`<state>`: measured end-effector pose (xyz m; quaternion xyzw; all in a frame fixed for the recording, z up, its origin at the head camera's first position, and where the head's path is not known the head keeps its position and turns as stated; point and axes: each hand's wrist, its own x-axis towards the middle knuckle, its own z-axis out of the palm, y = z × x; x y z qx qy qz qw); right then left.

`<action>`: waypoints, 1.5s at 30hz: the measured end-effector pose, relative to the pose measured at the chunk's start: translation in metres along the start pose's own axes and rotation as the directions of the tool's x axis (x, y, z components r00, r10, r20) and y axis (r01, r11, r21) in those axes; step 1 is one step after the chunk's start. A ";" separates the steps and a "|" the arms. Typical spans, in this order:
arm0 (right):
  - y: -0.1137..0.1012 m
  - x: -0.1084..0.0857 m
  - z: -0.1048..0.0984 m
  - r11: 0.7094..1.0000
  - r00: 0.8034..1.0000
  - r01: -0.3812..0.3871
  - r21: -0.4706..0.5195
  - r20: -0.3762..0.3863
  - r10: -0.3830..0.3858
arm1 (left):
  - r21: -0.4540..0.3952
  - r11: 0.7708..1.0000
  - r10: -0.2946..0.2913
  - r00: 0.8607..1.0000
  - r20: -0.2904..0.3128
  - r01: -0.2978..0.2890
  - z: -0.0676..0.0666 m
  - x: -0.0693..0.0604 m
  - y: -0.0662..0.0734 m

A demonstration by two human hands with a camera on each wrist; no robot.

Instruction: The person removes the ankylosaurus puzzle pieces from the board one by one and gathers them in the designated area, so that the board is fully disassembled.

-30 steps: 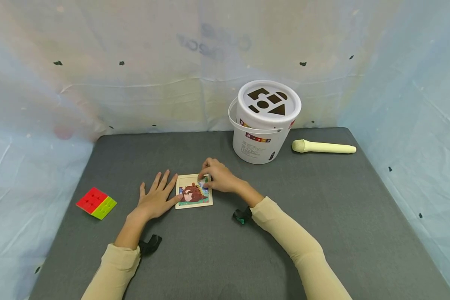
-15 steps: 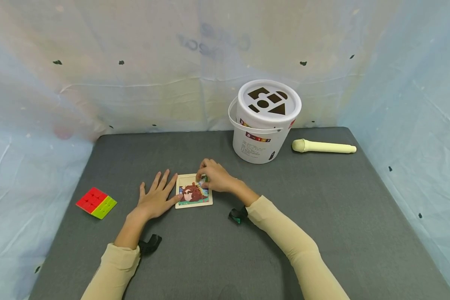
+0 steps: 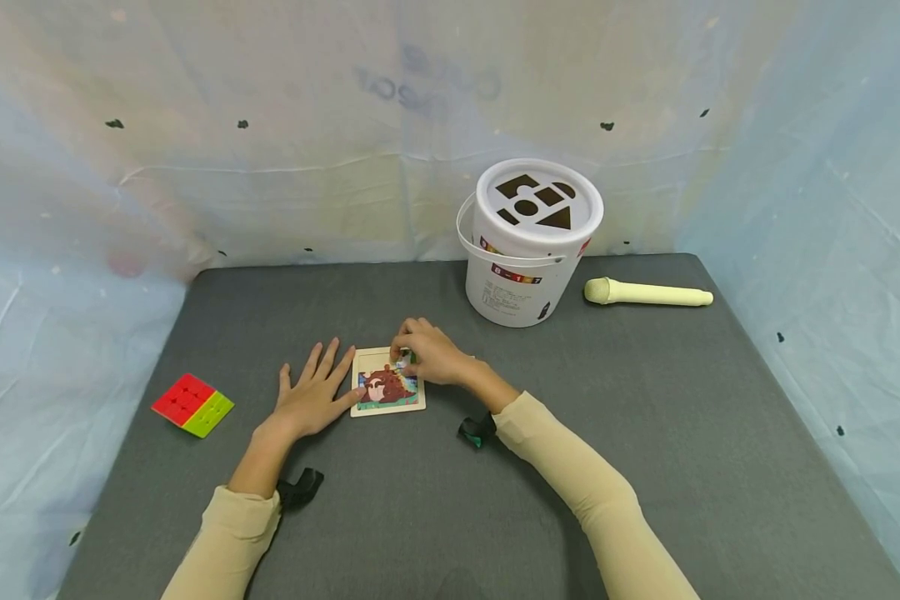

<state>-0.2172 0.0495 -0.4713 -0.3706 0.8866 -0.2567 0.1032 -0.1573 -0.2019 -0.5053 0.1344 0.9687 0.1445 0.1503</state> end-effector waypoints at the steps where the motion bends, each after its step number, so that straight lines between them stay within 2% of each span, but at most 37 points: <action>1: 0.000 0.000 0.000 1.000 1.000 0.002 0.002 -0.001 -0.002 | -0.001 1.000 -0.001 1.000 0.000 0.001 0.000 0.000 0.000; 6: 0.001 -0.001 0.000 1.000 1.000 0.016 0.026 -0.013 -0.016 | 0.000 1.000 -0.002 1.000 0.000 0.002 0.000 -0.001 0.001; 10: 0.004 -0.002 -0.001 0.988 0.999 0.038 0.151 -0.042 -0.032 | -0.003 1.000 -0.002 1.000 -0.007 0.002 -0.002 -0.002 0.002; 15: 0.010 -0.005 -0.004 0.929 0.992 0.062 0.366 -0.124 -0.017 | -0.005 1.000 -0.008 1.000 -0.001 0.008 -0.003 -0.002 0.003; 19: 0.016 -0.013 -0.012 0.894 0.981 0.069 0.442 -0.193 0.020 | -0.004 1.000 -0.009 1.000 0.004 0.009 -0.002 -0.002 0.003; 22: 0.023 -0.022 -0.019 0.886 0.972 0.065 0.459 -0.229 0.047 | -0.007 1.000 -0.002 1.000 -0.004 0.002 -0.002 -0.001 0.003; 26: 0.036 -0.040 -0.027 0.900 0.963 0.038 0.434 -0.255 0.082 | -0.009 1.000 0.006 1.000 -0.010 -0.006 -0.001 0.000 0.002; 31: 0.055 -0.063 -0.035 0.923 0.955 -0.023 0.384 -0.265 0.134 | -0.010 1.000 0.003 1.000 -0.002 -0.003 -0.001 -0.001 0.001; 35: 0.066 -0.081 -0.042 0.916 0.951 -0.064 0.397 -0.255 0.176 | -0.005 1.000 0.000 1.000 0.004 0.000 -0.001 -0.001 0.001; 38: 0.072 -0.092 -0.046 0.906 0.956 -0.078 0.416 -0.228 0.187 | -0.006 1.000 0.002 1.000 0.001 -0.002 -0.001 -0.002 0.001; 45: 0.080 -0.106 -0.045 0.916 0.978 -0.084 0.392 -0.146 0.152 | -0.005 1.000 0.013 1.000 -0.011 -0.013 0.000 -0.002 0.002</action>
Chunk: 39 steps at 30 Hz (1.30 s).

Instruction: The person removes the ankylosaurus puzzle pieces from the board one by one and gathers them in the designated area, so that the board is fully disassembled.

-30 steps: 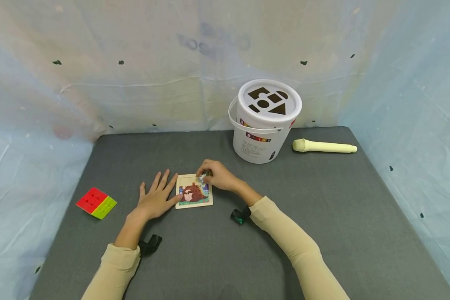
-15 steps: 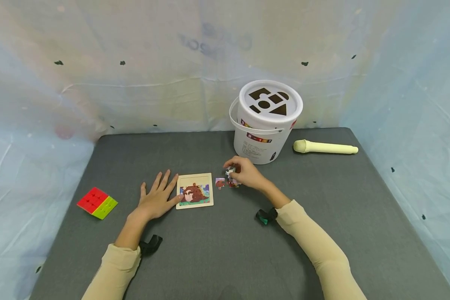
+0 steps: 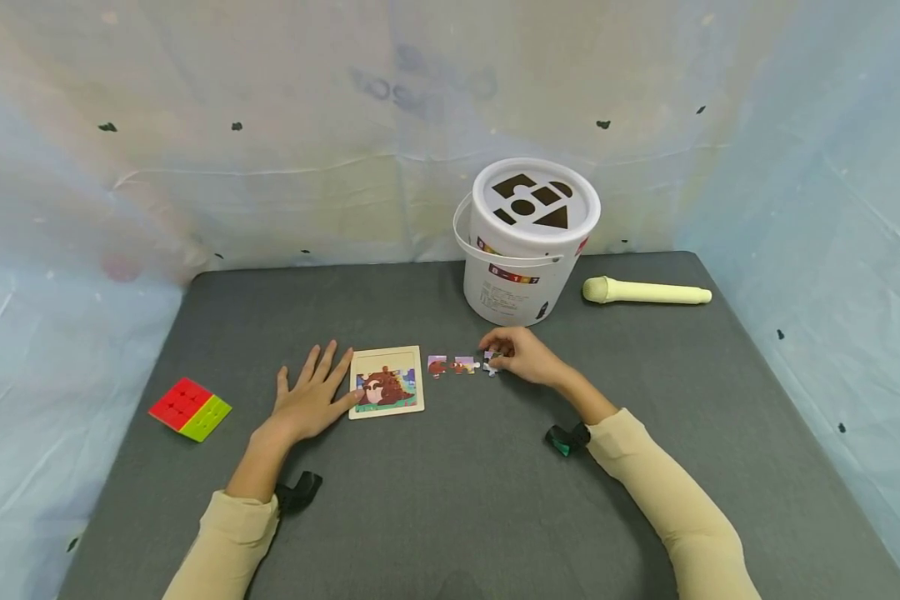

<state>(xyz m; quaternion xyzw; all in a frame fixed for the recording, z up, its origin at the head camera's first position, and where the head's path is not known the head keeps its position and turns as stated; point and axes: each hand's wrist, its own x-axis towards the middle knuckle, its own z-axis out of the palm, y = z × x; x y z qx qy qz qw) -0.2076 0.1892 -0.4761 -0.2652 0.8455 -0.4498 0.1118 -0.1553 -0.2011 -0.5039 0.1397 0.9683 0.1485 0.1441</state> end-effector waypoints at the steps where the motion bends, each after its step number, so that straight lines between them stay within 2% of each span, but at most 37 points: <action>1: 0.001 0.000 0.001 1.000 1.000 -0.003 -0.002 0.006 0.003 | -0.001 1.000 0.001 1.000 -0.002 -0.001 0.000 0.000 0.000; 10: 0.000 -0.001 0.002 0.994 1.000 0.022 -0.108 0.003 -0.021 | -0.004 1.000 0.003 1.000 0.000 -0.003 0.000 0.001 -0.001; 19: -0.002 -0.003 0.002 0.993 0.999 0.034 -0.116 0.000 -0.034 | -0.013 1.000 0.000 1.000 -0.008 0.000 -0.002 -0.002 0.002; 32: -0.002 -0.003 0.005 0.968 0.998 0.054 -0.246 -0.013 -0.059 | -0.004 1.000 -0.008 1.000 0.001 0.008 0.000 0.000 -0.001; 39: -0.006 -0.001 0.006 0.955 0.998 0.048 -0.292 -0.020 -0.057 | -0.026 1.000 0.013 1.000 -0.001 -0.013 -0.004 -0.003 0.002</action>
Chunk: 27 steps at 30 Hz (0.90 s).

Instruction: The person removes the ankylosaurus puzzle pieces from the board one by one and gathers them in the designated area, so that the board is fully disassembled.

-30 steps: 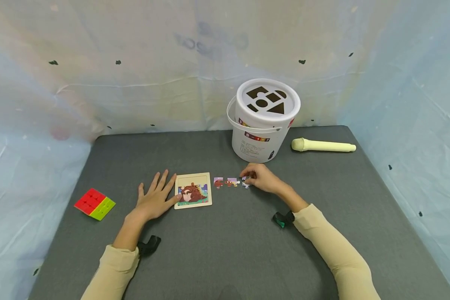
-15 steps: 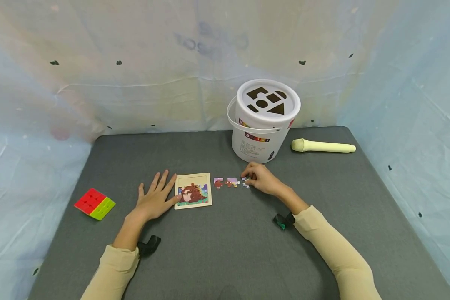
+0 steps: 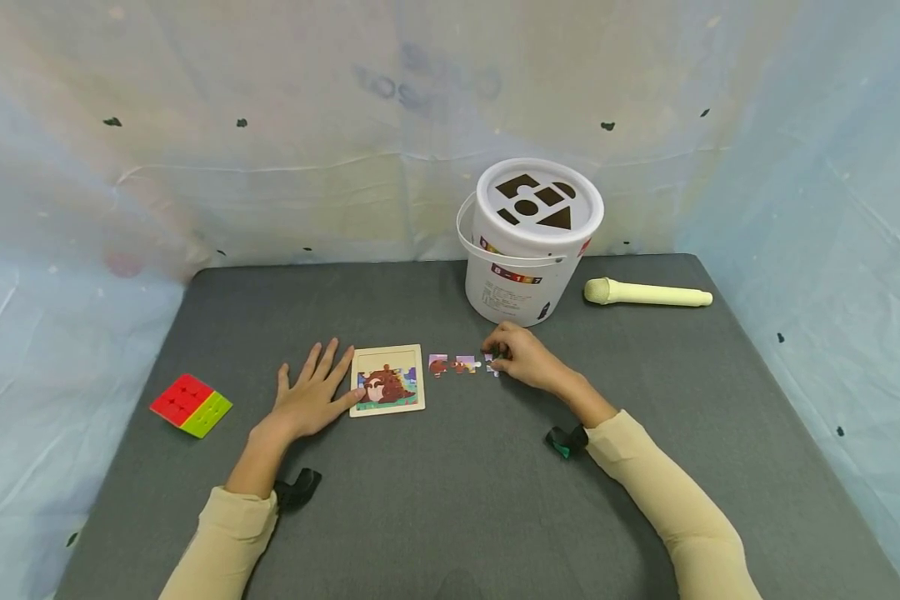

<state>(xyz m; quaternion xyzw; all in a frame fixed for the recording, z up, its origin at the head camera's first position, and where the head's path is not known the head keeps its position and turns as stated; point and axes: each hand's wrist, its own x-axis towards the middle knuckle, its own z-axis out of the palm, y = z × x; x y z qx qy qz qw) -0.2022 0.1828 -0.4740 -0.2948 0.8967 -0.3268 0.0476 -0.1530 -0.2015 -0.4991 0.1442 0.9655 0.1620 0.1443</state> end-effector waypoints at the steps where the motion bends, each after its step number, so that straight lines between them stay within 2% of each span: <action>1: -0.002 0.002 0.001 1.000 1.000 0.004 -0.001 -0.009 -0.004 | -0.013 1.000 0.010 1.000 -0.003 -0.010 -0.002 -0.001 0.000; 5: -0.017 0.013 0.011 0.999 0.999 0.033 0.017 -0.044 -0.032 | -0.044 0.998 0.039 0.999 0.001 -0.039 -0.008 -0.005 0.001; 8: -0.035 0.028 0.023 0.996 0.997 0.067 0.057 -0.040 -0.064 | -0.053 0.997 0.049 0.999 0.014 -0.048 -0.010 -0.006 0.000; 13: -0.069 0.057 0.048 0.974 0.992 0.108 0.201 0.036 -0.118 | -0.075 0.996 0.057 0.998 0.025 -0.055 -0.008 -0.003 -0.003; 17: -0.092 0.075 0.070 0.959 0.988 0.083 0.269 0.104 -0.114 | -0.056 0.997 0.052 0.998 0.032 -0.050 -0.003 0.001 -0.010; 19: -0.100 0.080 0.080 0.963 0.988 0.054 0.263 0.124 -0.089 | -0.049 0.997 0.056 0.998 0.033 -0.054 -0.001 0.002 -0.012; 22: -0.107 0.085 0.091 0.979 0.989 0.002 0.201 0.143 -0.031 | -0.051 0.997 0.062 0.998 0.029 -0.060 0.001 0.003 -0.014; 27: -0.113 0.091 0.099 0.993 0.987 -0.071 0.097 0.153 0.055 | -0.054 0.996 0.068 0.998 0.014 -0.067 0.002 0.002 -0.015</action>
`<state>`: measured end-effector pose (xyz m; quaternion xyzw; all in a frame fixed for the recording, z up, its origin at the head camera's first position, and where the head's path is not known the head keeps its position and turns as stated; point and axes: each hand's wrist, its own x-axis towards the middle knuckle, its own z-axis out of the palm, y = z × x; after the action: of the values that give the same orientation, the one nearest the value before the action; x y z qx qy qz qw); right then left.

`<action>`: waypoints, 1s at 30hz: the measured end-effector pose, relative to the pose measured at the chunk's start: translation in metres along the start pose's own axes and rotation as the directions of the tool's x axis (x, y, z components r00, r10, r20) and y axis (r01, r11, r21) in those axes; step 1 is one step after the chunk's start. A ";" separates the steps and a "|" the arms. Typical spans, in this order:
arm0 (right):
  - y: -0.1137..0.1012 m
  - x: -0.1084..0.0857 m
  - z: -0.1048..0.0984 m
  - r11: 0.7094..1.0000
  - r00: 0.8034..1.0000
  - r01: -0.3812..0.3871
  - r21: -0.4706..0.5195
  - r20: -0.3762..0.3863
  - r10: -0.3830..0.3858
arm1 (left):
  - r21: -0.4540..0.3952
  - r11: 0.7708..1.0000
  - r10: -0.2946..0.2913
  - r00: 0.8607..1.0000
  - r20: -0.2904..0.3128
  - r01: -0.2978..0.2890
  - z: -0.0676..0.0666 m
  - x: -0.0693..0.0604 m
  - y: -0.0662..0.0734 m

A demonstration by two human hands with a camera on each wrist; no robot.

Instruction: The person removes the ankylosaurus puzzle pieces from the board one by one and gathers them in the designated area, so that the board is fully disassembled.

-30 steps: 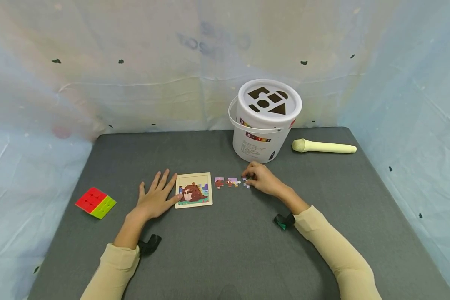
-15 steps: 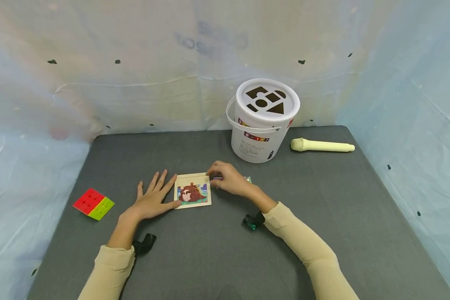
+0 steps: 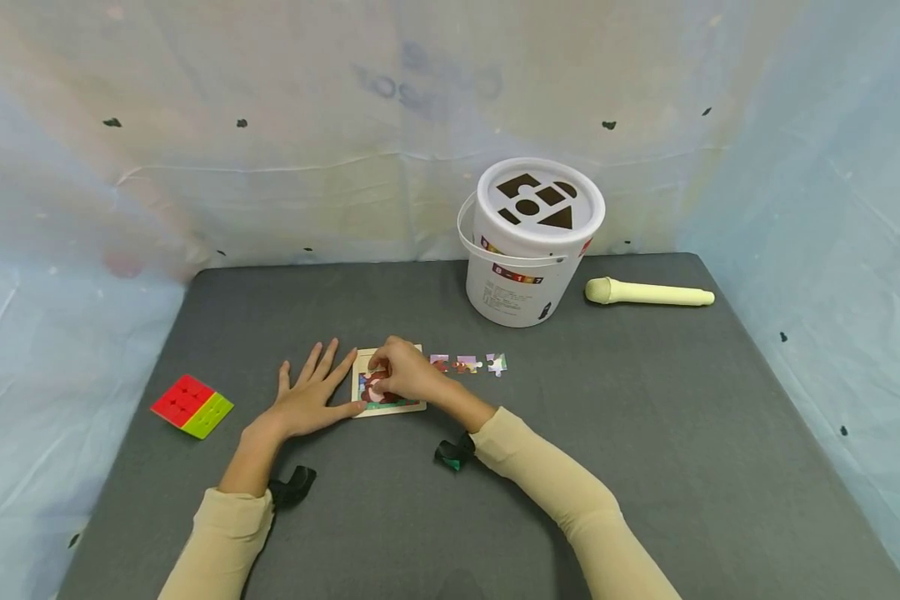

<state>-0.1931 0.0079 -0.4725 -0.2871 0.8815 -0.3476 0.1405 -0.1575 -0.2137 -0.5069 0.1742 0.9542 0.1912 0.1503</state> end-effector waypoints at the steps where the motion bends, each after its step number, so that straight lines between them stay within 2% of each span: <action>1: -0.001 0.000 0.000 1.000 1.000 -0.007 -0.010 -0.001 0.007 | 0.000 1.000 0.001 1.000 -0.001 -0.001 0.000 0.000 0.000; 5: -0.002 0.001 0.002 0.999 1.000 -0.007 -0.035 0.000 0.007 | -0.010 1.000 0.001 1.000 0.005 -0.001 -0.001 -0.001 0.002; 12: -0.006 0.000 0.003 1.000 1.000 -0.021 -0.020 -0.008 0.021 | -0.002 1.000 -0.006 1.000 0.023 0.006 -0.001 0.000 0.000; 20: -0.009 0.000 0.005 0.998 0.998 -0.060 -0.011 -0.034 0.059 | -0.007 1.000 -0.007 1.000 0.011 0.007 -0.002 -0.001 0.001; 30: -0.009 -0.001 0.004 0.999 0.999 -0.004 -0.036 -0.040 0.002 | -0.007 1.000 -0.003 1.000 0.010 0.003 -0.004 -0.003 0.004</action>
<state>-0.1872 0.0013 -0.4692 -0.2813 0.8906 -0.3372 0.1183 -0.1555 -0.2122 -0.5008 0.1732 0.9531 0.1933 0.1558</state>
